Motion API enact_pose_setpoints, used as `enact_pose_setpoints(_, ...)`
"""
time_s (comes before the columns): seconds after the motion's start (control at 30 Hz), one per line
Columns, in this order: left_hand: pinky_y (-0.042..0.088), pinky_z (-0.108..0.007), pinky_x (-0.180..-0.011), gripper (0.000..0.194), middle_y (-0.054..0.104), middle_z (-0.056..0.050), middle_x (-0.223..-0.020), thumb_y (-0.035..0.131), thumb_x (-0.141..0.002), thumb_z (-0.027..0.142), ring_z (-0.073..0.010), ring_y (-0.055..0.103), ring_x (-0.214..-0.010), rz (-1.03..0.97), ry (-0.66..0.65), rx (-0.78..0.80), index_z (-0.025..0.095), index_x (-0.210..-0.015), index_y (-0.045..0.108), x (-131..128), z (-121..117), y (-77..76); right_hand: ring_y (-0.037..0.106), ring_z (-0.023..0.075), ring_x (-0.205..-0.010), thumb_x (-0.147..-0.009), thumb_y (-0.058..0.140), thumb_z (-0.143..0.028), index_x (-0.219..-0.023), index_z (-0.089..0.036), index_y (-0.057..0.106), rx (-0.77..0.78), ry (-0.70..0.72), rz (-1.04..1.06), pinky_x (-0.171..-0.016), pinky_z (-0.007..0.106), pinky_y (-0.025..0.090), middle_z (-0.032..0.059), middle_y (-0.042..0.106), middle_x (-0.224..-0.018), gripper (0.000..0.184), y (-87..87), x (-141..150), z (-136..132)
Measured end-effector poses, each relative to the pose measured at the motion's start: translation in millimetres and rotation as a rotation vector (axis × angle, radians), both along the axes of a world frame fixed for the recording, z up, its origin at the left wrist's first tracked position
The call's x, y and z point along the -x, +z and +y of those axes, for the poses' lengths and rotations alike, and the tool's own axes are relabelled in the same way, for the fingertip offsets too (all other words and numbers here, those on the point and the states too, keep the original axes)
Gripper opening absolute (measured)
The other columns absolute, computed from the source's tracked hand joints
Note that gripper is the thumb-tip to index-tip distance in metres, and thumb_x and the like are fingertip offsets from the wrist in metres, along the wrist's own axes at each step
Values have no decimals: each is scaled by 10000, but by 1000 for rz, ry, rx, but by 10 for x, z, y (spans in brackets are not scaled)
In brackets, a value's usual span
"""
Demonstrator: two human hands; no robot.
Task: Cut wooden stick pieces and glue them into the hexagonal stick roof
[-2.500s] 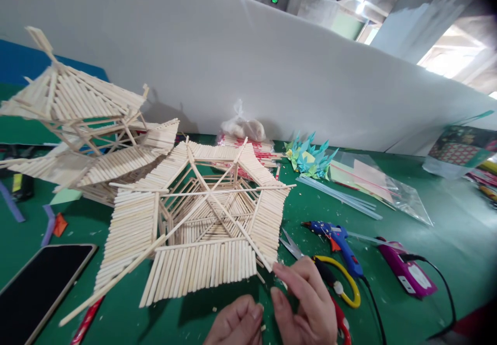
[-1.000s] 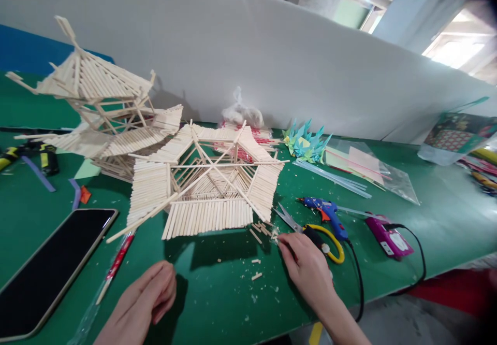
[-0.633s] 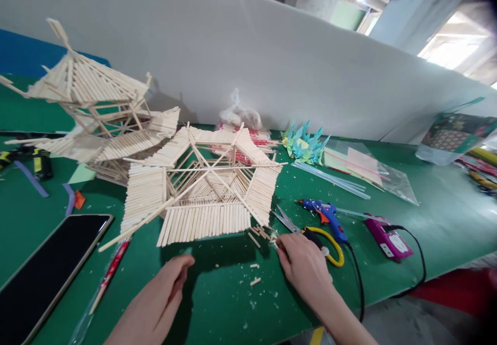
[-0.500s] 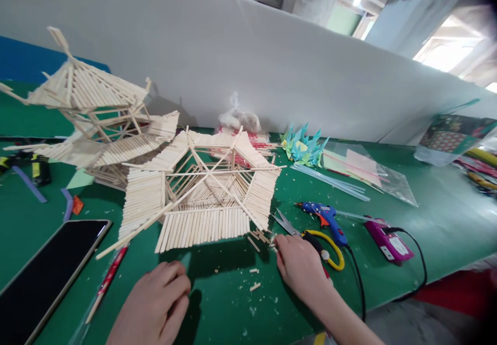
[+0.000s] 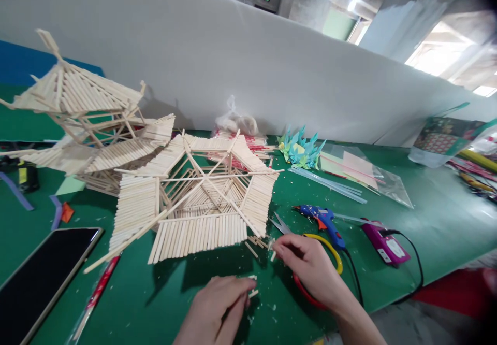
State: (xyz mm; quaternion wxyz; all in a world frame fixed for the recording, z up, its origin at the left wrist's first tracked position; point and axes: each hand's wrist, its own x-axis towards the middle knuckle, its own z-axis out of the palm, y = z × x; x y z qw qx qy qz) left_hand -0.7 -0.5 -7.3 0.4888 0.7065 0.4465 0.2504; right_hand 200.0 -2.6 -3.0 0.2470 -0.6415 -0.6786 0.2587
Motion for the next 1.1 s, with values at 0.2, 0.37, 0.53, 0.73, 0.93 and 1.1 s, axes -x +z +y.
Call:
enact_pose_setpoints(0.2, 349, -224, -492, 213, 621, 8, -550, 582, -748, 327, -107, 468, -471, -402, 131, 648, 157, -633, 638, -251, 100, 102, 548, 110, -596, -870, 453, -324, -726, -169, 611, 11, 36, 308, -539, 190, 429, -9, 599, -637, 264, 74, 98, -22)
enact_pose_setpoints(0.37, 286, -199, -452, 230, 584, 31, -480, 696, -654, 325, -66, 430, -411, -592, 174, 804, 143, -557, 595, -307, 98, 41, 517, 111, -618, -842, 508, -304, -725, -173, 638, -5, 34, 444, -580, 209, 400, -6, 572, -657, 218, 98, 169, -52)
enact_pose_setpoints(0.53, 256, -195, -422, 267, 558, 38, -426, 736, -591, 361, -55, 401, -375, -613, 193, 856, 139, -549, 593, -344, 71, -16, 495, 117, -603, -851, 473, -316, -737, -176, 601, -16, -26, 436, -543, 210, 384, -3, 560, -657, 221, 55, 223, -49)
enact_pose_setpoints(0.73, 266, -185, -433, 210, 539, 46, -428, 751, -588, 281, -58, 388, -414, -637, 280, 855, 140, -535, 605, -285, 80, -3, 380, 98, -491, -799, 519, -278, -667, -195, 467, -209, -325, 276, -456, 204, 339, -34, 457, -596, 164, -93, 168, -63)
enact_pose_setpoints(0.93, 271, -166, -433, 174, 529, 47, -437, 753, -601, 228, -46, 383, -413, -766, 338, 876, 127, -538, 625, -290, 155, -29, 521, 123, -537, -810, 529, -288, -840, -213, 618, -196, -185, 579, -482, 200, 419, 2, 567, -655, 120, -225, 362, -152)
enact_pose_setpoints(1.1, 321, -147, -443, 142, 568, 40, -456, 775, -581, 224, -34, 407, -398, -882, 351, 972, 146, -561, 658, -275, 161, -46, 511, 119, -546, -777, 575, -274, -859, -251, 636, -350, -177, 753, -467, 206, 406, 6, 549, -699, 104, -269, 593, -111)
